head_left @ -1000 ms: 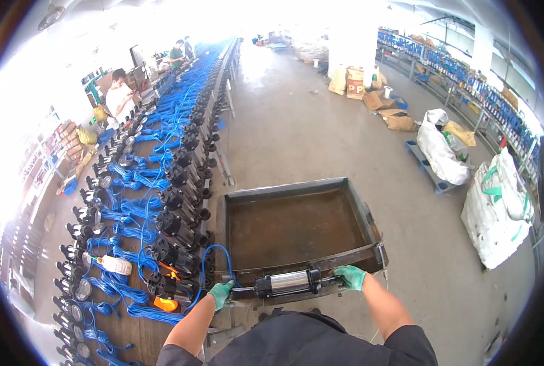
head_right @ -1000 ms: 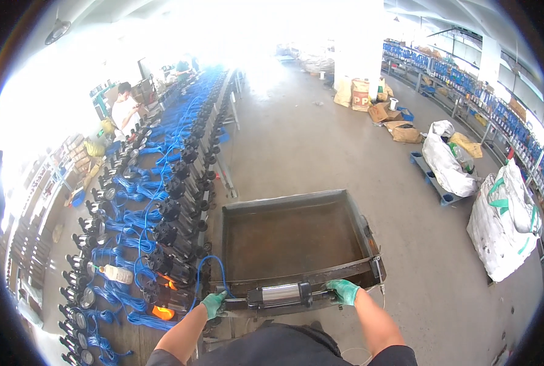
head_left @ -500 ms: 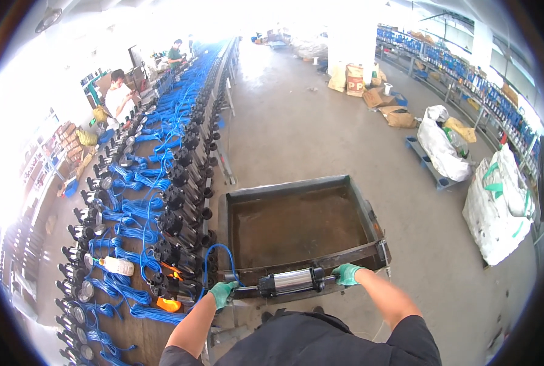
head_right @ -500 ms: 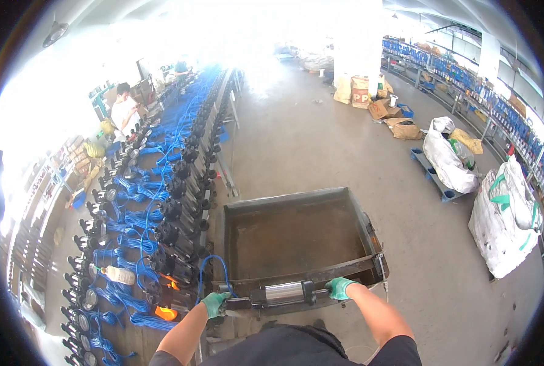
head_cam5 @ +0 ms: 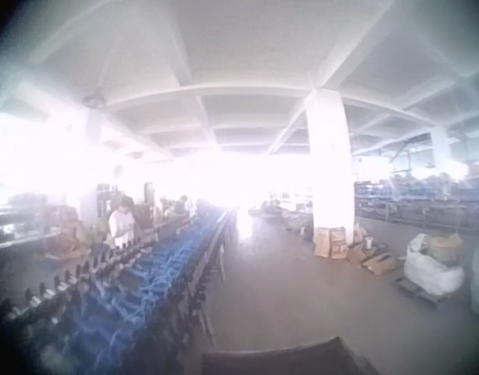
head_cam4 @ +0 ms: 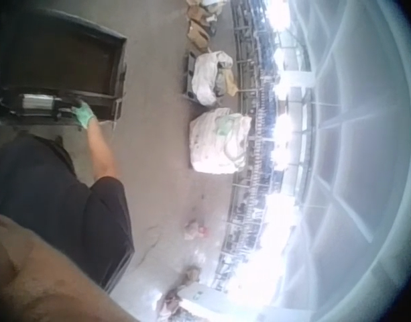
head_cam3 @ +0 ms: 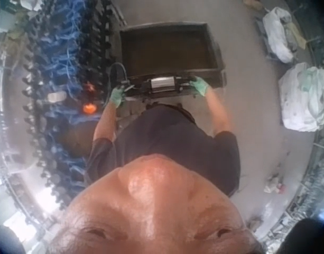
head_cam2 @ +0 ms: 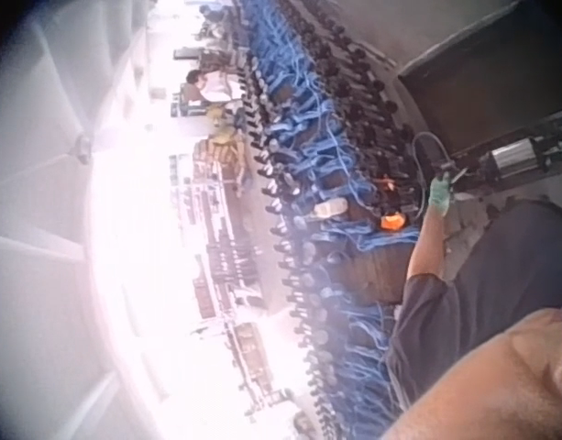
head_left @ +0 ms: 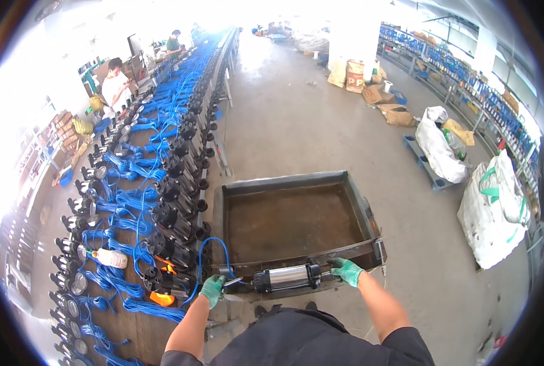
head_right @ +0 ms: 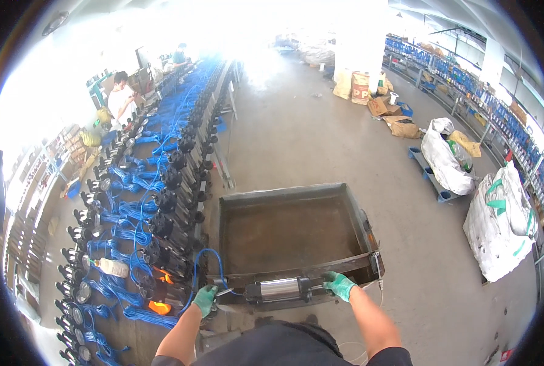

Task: The person, wearing green gloves, submerges a cylindrical metal pump component into a tank of water to check for leaks, then wipes it down with an orange cloth and returns it to the assembly line.

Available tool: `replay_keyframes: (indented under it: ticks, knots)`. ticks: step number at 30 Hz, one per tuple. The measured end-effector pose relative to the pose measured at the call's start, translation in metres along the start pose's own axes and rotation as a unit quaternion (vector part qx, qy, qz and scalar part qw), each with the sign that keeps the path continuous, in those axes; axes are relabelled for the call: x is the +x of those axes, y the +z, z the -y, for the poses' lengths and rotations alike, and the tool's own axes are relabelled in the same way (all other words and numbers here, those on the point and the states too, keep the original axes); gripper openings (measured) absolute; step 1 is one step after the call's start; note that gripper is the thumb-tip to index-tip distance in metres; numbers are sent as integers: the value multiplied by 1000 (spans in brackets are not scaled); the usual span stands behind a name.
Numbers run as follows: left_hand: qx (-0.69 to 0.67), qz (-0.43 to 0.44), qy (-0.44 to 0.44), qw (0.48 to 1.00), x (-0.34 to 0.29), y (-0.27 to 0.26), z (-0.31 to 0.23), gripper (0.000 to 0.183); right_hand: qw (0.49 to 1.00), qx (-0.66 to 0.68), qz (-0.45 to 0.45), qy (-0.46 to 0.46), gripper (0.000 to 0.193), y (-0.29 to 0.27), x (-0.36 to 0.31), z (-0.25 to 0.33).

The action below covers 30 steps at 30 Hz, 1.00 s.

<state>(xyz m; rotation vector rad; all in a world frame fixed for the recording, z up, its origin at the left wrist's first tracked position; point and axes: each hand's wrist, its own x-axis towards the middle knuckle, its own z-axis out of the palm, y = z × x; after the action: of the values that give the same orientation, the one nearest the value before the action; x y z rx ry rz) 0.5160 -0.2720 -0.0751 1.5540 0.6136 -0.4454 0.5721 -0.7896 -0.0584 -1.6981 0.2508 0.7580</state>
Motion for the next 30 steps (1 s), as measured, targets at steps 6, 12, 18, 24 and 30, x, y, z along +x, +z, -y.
replay_keyframes:
  ticks: [6,12,18,24,30]
  knots:
    - [295,-218,215,905,-13,-20,7,36,975,202,-88,-5,14,5,7,6]
    - [381,-241,130,883,1,-12,1,34,959,202,-194,-38,23,-22,2,-8]
    - [411,-265,65,870,6,3,-30,33,935,266,-234,-19,21,-23,-21,-24]
    - [310,-278,133,900,29,-4,-36,31,917,319,-239,-3,24,-30,-40,-49]
    - [-7,-153,4,988,36,-14,-23,42,851,383,-354,-61,10,-50,-28,-68]
